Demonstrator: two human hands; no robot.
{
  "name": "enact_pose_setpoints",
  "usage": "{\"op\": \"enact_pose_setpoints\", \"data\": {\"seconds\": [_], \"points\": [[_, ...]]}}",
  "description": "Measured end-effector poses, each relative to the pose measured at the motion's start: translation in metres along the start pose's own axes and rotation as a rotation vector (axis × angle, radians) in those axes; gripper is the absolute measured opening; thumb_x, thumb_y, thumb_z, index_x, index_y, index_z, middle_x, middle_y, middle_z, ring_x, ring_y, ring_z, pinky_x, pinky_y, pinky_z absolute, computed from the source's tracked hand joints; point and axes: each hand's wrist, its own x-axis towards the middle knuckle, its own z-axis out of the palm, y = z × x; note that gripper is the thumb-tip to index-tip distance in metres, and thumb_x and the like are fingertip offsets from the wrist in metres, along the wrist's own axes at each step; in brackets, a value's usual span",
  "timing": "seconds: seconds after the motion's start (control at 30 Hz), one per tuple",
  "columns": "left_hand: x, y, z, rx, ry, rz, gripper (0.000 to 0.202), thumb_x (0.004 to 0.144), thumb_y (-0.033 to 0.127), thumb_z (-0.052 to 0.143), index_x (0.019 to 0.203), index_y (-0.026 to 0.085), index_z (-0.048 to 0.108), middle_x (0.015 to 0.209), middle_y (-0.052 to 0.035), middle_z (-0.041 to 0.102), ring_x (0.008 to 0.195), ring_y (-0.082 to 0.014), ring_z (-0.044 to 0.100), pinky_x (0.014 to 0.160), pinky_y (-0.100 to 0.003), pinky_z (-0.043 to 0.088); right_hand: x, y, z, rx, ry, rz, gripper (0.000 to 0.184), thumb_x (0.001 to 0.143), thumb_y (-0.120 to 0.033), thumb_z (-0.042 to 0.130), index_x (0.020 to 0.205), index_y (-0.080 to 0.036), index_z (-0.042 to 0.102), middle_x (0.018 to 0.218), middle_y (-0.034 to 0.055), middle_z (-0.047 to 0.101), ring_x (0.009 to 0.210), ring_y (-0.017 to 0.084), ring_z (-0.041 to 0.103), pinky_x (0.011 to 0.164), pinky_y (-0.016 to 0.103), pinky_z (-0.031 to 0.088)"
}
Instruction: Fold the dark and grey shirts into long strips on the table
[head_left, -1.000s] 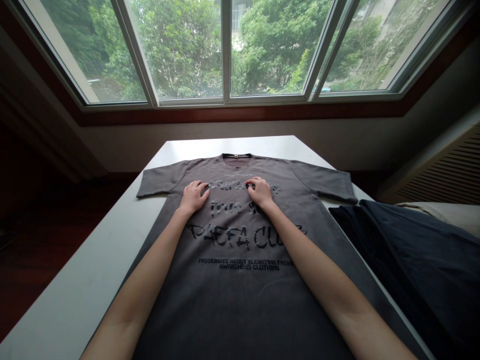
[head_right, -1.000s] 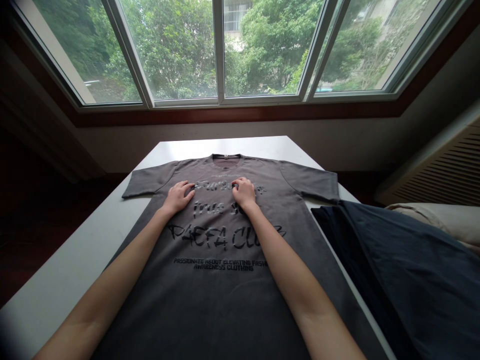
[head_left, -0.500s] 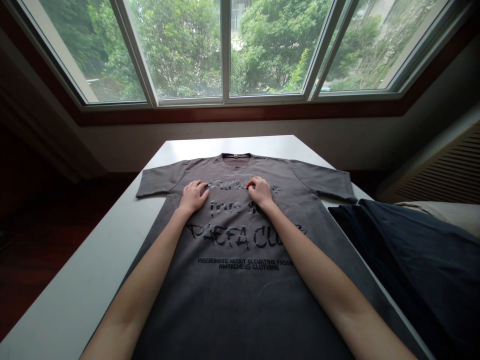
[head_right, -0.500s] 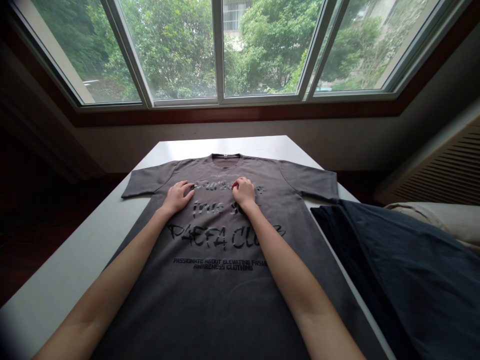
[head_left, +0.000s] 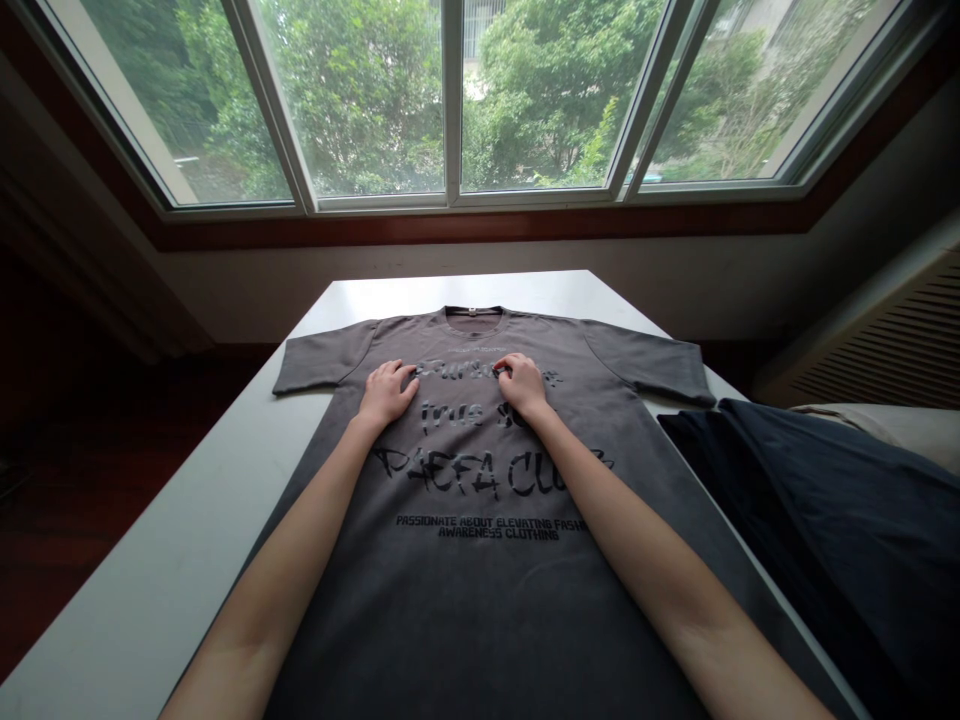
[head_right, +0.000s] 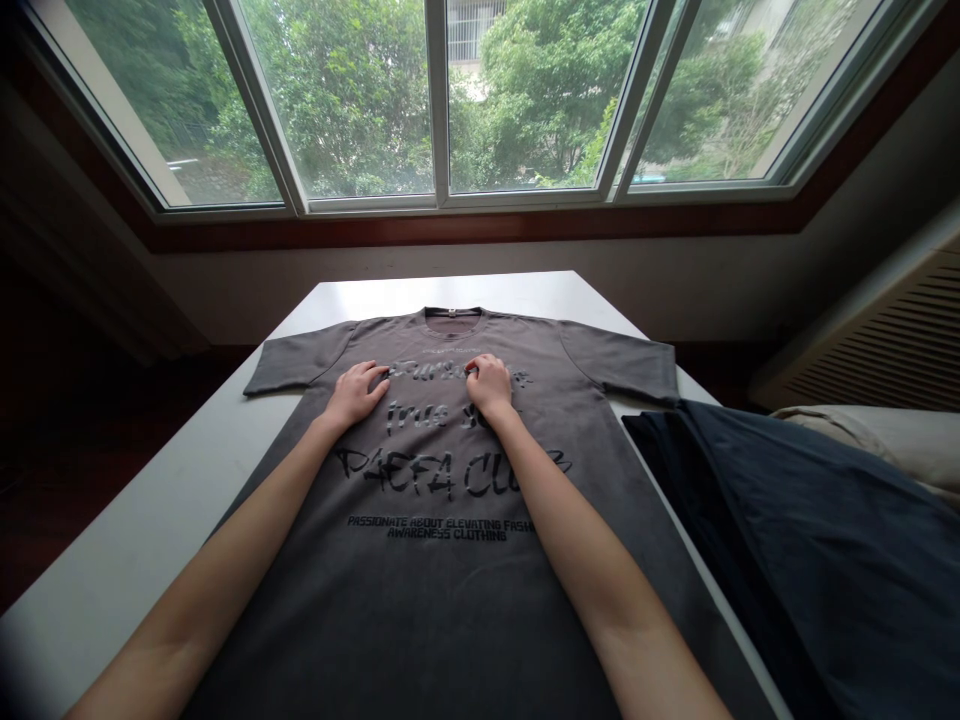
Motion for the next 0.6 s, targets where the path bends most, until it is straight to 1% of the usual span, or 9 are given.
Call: {"op": "enact_pose_setpoints", "data": {"seconds": [0.13, 0.5, 0.57, 0.6], "points": [[-0.0002, 0.0006, -0.0001, 0.000, 0.003, -0.002, 0.039, 0.095, 0.039, 0.048, 0.128, 0.025, 0.061, 0.140, -0.0091, 0.054, 0.134, -0.0264, 0.043, 0.112, -0.043, 0.034, 0.0002, 0.0005, 0.0005, -0.007, -0.001, 0.000, 0.031, 0.077, -0.008, 0.047, 0.091, -0.020, 0.072, 0.111, 0.0063, 0.067, 0.105, 0.022, 0.057, 0.095, 0.031, 0.043], [-0.0017, 0.0016, 0.0001, -0.044, 0.014, -0.005, 0.038, 0.094, 0.038, 0.049, 0.127, 0.023, 0.062, 0.139, -0.0113, 0.055, 0.134, -0.0279, 0.044, 0.113, -0.046, 0.033, 0.0000, 0.0008, 0.0012, 0.000, 0.005, -0.001, 0.029, 0.078, -0.009, 0.047, 0.091, -0.020, 0.071, 0.111, 0.0063, 0.066, 0.105, 0.022, 0.057, 0.095, 0.031, 0.042], [-0.0006, 0.0028, 0.0006, -0.063, 0.025, -0.011, 0.037, 0.092, 0.037, 0.052, 0.124, 0.023, 0.064, 0.139, -0.0100, 0.055, 0.133, -0.0274, 0.045, 0.113, -0.045, 0.034, 0.0000, 0.0009, 0.0013, 0.003, 0.004, -0.003, 0.029, 0.078, -0.009, 0.047, 0.091, -0.020, 0.071, 0.111, 0.0062, 0.066, 0.105, 0.022, 0.057, 0.095, 0.032, 0.042], [0.0009, 0.0024, -0.0001, -0.076, 0.033, -0.018, 0.036, 0.091, 0.037, 0.054, 0.123, 0.024, 0.065, 0.138, -0.0086, 0.057, 0.132, -0.0265, 0.047, 0.112, -0.043, 0.035, -0.0001, 0.0010, 0.0013, 0.005, 0.003, -0.003, 0.029, 0.078, -0.009, 0.047, 0.091, -0.020, 0.071, 0.111, 0.0063, 0.066, 0.105, 0.022, 0.057, 0.095, 0.032, 0.042]]}}
